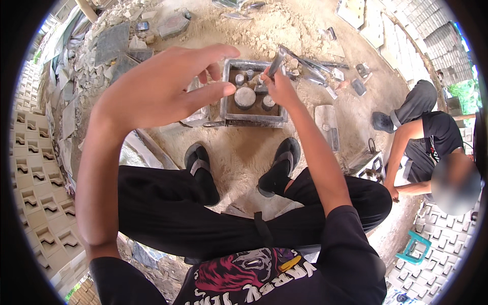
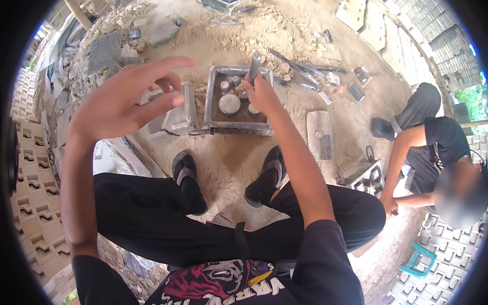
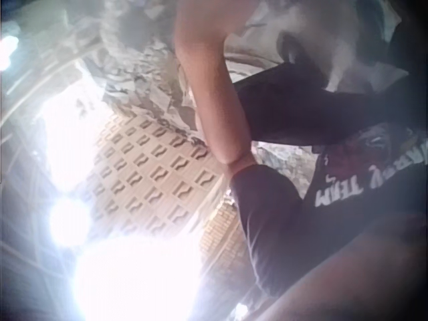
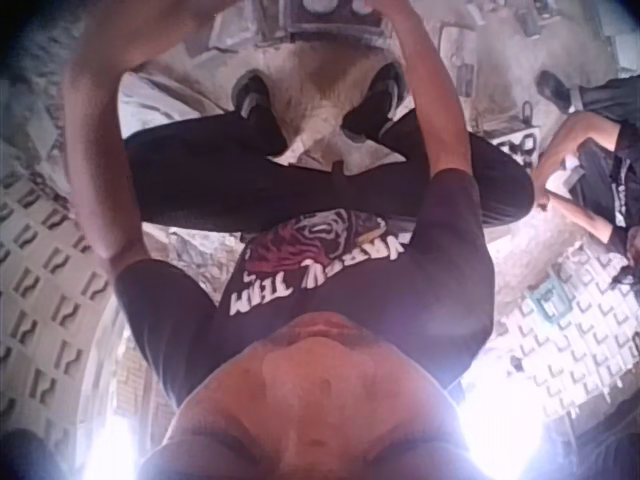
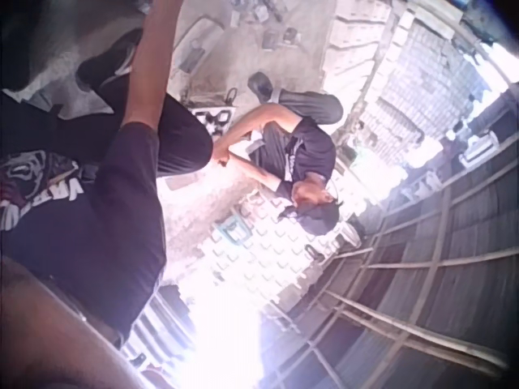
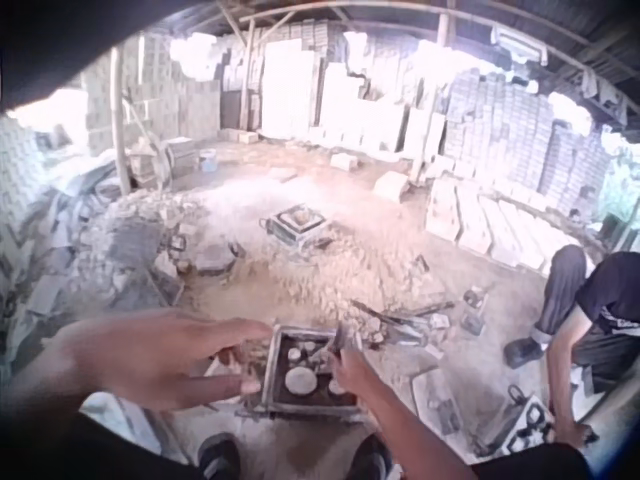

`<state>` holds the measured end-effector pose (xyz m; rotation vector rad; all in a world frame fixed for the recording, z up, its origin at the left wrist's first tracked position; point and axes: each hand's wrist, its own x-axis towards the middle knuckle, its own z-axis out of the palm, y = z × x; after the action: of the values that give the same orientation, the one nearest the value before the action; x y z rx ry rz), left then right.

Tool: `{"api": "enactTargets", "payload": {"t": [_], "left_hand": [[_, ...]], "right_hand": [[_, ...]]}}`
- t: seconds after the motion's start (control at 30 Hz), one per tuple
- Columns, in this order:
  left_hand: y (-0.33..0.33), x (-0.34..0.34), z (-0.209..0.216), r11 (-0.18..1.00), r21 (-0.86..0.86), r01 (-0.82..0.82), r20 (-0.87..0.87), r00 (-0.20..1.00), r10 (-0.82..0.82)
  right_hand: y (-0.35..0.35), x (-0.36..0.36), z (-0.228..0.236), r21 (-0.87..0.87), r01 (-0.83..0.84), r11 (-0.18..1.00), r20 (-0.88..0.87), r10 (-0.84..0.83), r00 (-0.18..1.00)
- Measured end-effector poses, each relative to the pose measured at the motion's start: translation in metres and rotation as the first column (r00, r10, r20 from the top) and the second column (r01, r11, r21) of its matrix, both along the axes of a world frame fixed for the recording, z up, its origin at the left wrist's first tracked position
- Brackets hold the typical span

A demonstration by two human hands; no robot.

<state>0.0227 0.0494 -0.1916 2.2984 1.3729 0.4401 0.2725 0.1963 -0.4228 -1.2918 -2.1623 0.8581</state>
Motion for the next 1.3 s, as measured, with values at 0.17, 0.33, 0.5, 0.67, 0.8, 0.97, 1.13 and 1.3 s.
{"api": "enactTargets", "payload": {"t": [0.17, 0.33, 0.5, 0.67, 0.8, 0.97, 1.13, 1.3], "left_hand": [[0.0, 0.001, 0.0, 1.0, 0.023, -0.012, -0.084, 0.996, 0.013], [0.017, 0.017, 0.01, 0.998, 0.04, 0.048, -0.105, 0.994, -0.044], [0.039, 0.025, 0.004, 1.0, 0.01, 0.025, -0.155, 0.988, -0.023], [0.055, 0.025, -0.007, 0.999, -0.037, 0.02, -0.162, 0.987, -0.026], [0.062, 0.01, -0.032, 0.999, -0.011, -0.044, -0.168, 0.985, 0.042], [0.05, 0.025, -0.018, 0.996, 0.064, -0.062, -0.168, 0.983, 0.072], [0.059, 0.051, 0.005, 0.999, 0.04, 0.0, -0.075, 0.997, 0.003], [0.082, 0.063, -0.021, 0.993, -0.069, 0.094, -0.173, 0.979, -0.104]], "right_hand": [[0.016, -0.006, 0.041, 0.243, 0.065, 0.968, -0.115, -0.038, 0.993], [0.003, -0.007, 0.018, 0.253, 0.123, 0.96, -0.283, -0.048, 0.958], [0.006, -0.024, 0.056, 0.355, 0.251, 0.9, -0.224, -0.179, 0.958], [0.013, -0.025, 0.001, 0.4, 0.235, 0.886, -0.186, -0.173, 0.967], [0.022, -0.031, 0.038, 0.242, 0.174, 0.955, -0.09, -0.157, 0.984], [0.013, -0.046, 0.025, 0.167, 0.433, 0.886, -0.531, -0.289, 0.797], [0.028, -0.037, -0.012, -0.037, 0.513, 0.857, -0.599, -0.43, 0.676], [-0.001, -0.04, 0.019, -0.212, 0.509, 0.834, -0.791, -0.452, 0.412]]}}
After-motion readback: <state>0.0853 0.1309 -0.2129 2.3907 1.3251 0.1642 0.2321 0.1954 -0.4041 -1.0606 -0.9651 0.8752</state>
